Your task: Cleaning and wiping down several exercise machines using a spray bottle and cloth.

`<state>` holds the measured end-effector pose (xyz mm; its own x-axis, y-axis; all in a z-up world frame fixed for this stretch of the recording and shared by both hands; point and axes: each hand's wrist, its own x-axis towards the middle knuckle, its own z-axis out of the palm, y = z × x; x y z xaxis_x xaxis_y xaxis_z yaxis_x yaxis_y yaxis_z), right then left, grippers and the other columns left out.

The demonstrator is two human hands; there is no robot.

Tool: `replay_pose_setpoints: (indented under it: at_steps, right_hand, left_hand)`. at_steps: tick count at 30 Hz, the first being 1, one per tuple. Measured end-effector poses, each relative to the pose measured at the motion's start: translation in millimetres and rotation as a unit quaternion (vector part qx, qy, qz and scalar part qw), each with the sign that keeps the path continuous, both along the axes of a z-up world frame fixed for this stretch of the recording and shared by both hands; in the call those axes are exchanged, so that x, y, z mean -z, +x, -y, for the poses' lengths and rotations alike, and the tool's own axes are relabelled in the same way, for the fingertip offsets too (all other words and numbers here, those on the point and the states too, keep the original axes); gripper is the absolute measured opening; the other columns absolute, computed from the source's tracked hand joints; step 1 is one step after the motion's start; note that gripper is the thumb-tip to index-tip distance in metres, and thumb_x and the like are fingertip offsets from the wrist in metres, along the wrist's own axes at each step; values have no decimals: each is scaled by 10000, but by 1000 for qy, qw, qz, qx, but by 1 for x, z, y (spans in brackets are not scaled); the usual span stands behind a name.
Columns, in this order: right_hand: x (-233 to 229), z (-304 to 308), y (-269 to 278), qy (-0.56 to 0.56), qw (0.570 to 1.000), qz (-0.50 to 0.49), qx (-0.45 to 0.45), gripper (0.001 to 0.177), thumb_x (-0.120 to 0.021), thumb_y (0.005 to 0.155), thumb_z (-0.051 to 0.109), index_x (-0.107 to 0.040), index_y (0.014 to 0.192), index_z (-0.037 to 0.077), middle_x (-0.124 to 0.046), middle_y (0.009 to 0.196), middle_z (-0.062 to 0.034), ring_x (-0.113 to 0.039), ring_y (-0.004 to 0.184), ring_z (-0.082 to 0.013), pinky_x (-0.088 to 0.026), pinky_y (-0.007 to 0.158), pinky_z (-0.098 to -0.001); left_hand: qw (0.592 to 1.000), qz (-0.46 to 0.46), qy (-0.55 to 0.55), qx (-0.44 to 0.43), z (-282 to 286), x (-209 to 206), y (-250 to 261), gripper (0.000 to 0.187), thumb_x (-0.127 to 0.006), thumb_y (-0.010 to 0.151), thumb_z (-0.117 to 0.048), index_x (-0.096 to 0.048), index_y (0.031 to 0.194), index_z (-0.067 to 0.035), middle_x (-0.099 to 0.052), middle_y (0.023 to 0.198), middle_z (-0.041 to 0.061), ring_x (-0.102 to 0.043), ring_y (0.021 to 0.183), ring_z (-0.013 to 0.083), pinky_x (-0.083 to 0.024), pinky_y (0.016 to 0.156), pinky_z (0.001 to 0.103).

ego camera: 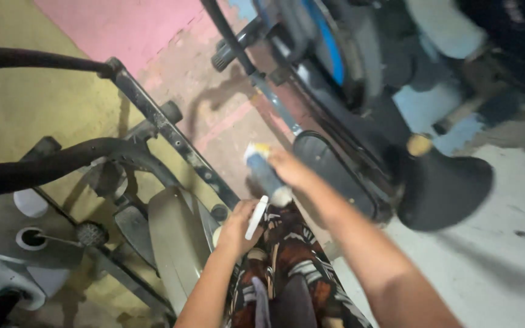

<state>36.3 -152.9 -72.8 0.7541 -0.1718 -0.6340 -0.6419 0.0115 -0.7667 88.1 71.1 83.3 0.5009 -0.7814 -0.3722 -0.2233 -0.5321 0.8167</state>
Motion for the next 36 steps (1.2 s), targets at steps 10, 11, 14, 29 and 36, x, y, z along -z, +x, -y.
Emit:
replay_pose_setpoints:
  at_steps: [10,11,14,29,36]
  right_hand:
    - [-234,-121,-169,409,810,104,406,436,-504,1001,166,-501,1417,36,-647,1292,-122,-649,1146,-216,-514,1019,-389]
    - [-255,-122,-176,373,843,120,369,450,-541,983,135,-493,1425,65,-644,1291,-88,-639,1158,-187,-506,1027,-370]
    - [-280,-122,-194,307,874,139,350,464,-596,965,109,-507,1419,69,-662,1257,-61,-637,1137,-169,-511,1010,-361]
    - [-258,-83,-319,208,825,44,524,392,-616,978,176,-571,1338,28,-700,1141,-102,-659,1022,-226,-544,899,-388]
    - [-197,52,-382,125,852,-67,504,457,-666,935,126,-556,1374,63,-698,1223,-111,-654,1128,-248,-521,993,-428]
  left_hand:
    - [976,40,122,175,-32,-124,-87,432,-692,720,-193,-637,1122,-47,-682,1141,212,-663,1052,431,-540,914,496]
    - [974,49,129,177,-30,-136,-93,400,-690,727,-201,-643,1091,-43,-688,1114,215,-666,1040,433,-540,908,499]
    - [968,72,147,192,-17,-161,-107,373,-694,750,-230,-635,1062,-36,-689,1068,223,-668,1014,444,-538,892,511]
    - [975,13,4,222,33,-161,-180,612,-715,730,-109,-562,1323,-104,-693,1176,222,-655,1108,436,-528,927,490]
    - [979,19,7,202,111,-146,-215,702,-754,693,-76,-528,1356,-99,-646,1261,227,-617,1160,442,-508,952,480]
